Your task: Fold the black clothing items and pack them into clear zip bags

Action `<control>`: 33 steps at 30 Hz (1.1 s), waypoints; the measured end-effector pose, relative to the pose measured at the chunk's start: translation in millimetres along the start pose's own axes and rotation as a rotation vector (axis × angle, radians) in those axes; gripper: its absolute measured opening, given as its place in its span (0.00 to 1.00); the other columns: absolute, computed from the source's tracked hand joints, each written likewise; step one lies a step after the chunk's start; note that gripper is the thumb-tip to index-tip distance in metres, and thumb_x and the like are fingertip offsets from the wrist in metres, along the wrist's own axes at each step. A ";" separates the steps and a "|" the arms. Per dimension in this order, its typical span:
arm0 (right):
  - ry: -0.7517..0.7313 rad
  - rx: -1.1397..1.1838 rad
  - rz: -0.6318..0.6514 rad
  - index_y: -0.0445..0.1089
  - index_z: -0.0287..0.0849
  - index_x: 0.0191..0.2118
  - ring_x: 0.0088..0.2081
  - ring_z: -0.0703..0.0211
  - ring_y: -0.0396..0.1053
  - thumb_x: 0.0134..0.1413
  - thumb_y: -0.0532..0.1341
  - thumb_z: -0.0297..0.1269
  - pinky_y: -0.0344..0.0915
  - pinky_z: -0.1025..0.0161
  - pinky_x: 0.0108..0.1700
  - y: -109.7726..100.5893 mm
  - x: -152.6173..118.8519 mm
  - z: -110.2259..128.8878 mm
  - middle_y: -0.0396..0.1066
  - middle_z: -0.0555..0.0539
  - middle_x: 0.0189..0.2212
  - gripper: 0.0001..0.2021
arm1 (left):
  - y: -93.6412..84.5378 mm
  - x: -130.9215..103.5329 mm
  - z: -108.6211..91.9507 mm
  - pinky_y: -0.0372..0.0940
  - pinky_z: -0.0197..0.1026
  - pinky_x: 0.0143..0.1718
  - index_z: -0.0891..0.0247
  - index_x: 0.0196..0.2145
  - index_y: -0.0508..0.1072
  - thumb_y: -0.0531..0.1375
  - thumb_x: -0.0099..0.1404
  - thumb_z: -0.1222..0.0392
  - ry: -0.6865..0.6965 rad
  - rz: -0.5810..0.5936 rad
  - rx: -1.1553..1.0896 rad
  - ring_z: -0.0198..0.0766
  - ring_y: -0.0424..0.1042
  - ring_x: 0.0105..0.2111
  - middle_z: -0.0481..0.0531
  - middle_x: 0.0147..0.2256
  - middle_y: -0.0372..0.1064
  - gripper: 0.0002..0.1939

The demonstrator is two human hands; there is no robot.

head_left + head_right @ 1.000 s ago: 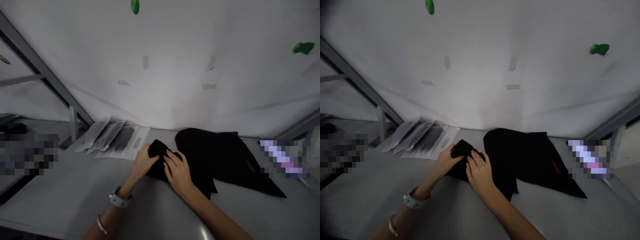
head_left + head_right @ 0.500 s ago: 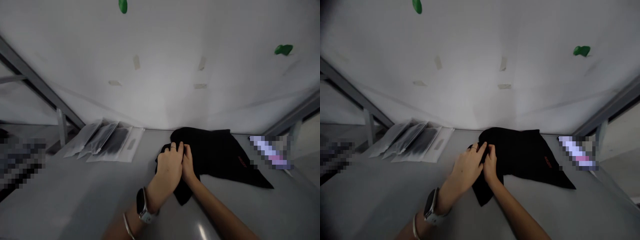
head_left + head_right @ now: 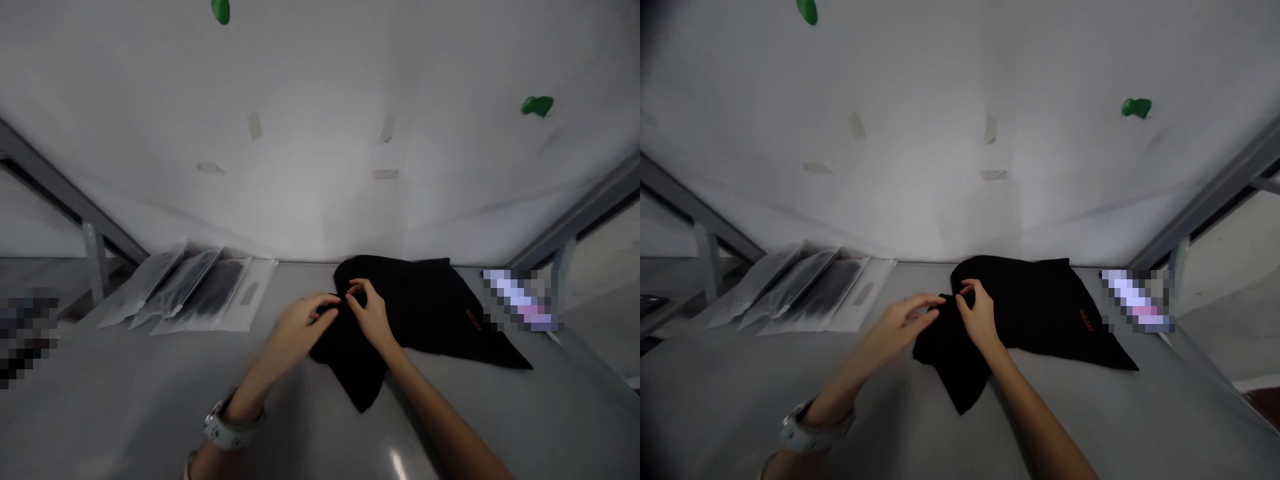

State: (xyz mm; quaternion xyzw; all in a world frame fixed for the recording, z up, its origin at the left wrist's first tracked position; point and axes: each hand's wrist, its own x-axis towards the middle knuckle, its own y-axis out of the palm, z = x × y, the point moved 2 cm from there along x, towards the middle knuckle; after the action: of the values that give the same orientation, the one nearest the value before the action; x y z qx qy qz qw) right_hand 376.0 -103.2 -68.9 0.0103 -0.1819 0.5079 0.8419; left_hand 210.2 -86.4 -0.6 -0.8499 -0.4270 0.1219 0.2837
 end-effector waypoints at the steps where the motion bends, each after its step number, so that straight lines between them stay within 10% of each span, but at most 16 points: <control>1: -0.003 0.002 -0.001 0.69 0.42 0.41 0.38 0.55 0.69 0.50 0.60 0.36 0.62 0.56 0.47 0.3 -0.5 -1.0 0.71 0.49 0.32 0.11 | -6.3 3.9 11.2 0.67 0.46 0.49 0.59 0.48 0.73 0.53 0.65 0.55 -0.060 -0.077 -0.014 0.45 0.71 0.47 0.55 0.49 0.72 0.16; 9: 0.007 0.075 -0.050 0.69 0.43 0.38 0.38 0.55 0.69 0.50 0.60 0.35 0.63 0.55 0.48 4.5 -2.5 -7.4 0.71 0.49 0.32 0.08 | -4.2 10.5 65.6 0.69 0.41 0.31 0.65 0.57 0.63 0.56 0.62 0.43 -0.368 0.083 -0.288 0.46 0.72 0.43 0.61 0.50 0.70 0.31; 19: 0.019 0.191 -0.104 0.68 0.43 0.38 0.41 0.55 0.68 0.55 0.59 0.40 0.64 0.55 0.48 15.1 -14.7 1.8 0.70 0.48 0.36 0.08 | -0.4 1.2 48.6 0.61 0.45 0.55 0.60 0.53 0.69 0.58 0.62 0.45 -0.299 0.124 -0.541 0.47 0.66 0.55 0.55 0.53 0.69 0.26; 33: -0.186 -0.388 0.215 0.63 0.44 0.55 0.55 0.50 0.64 0.65 0.48 0.40 0.58 0.46 0.58 18.5 -23.4 3.0 0.68 0.42 0.52 0.17 | -24.6 1.6 63.5 0.70 0.47 0.44 0.63 0.46 0.64 0.68 0.51 0.53 -0.399 -0.068 -0.419 0.46 0.73 0.44 0.55 0.43 0.72 0.27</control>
State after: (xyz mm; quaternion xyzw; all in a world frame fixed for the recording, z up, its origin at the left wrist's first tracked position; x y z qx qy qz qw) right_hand 349.4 -114.8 -76.5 -0.1244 -0.3530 0.5469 0.7488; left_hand 166.5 -49.5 -37.5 -0.8342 -0.5187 0.1864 0.0163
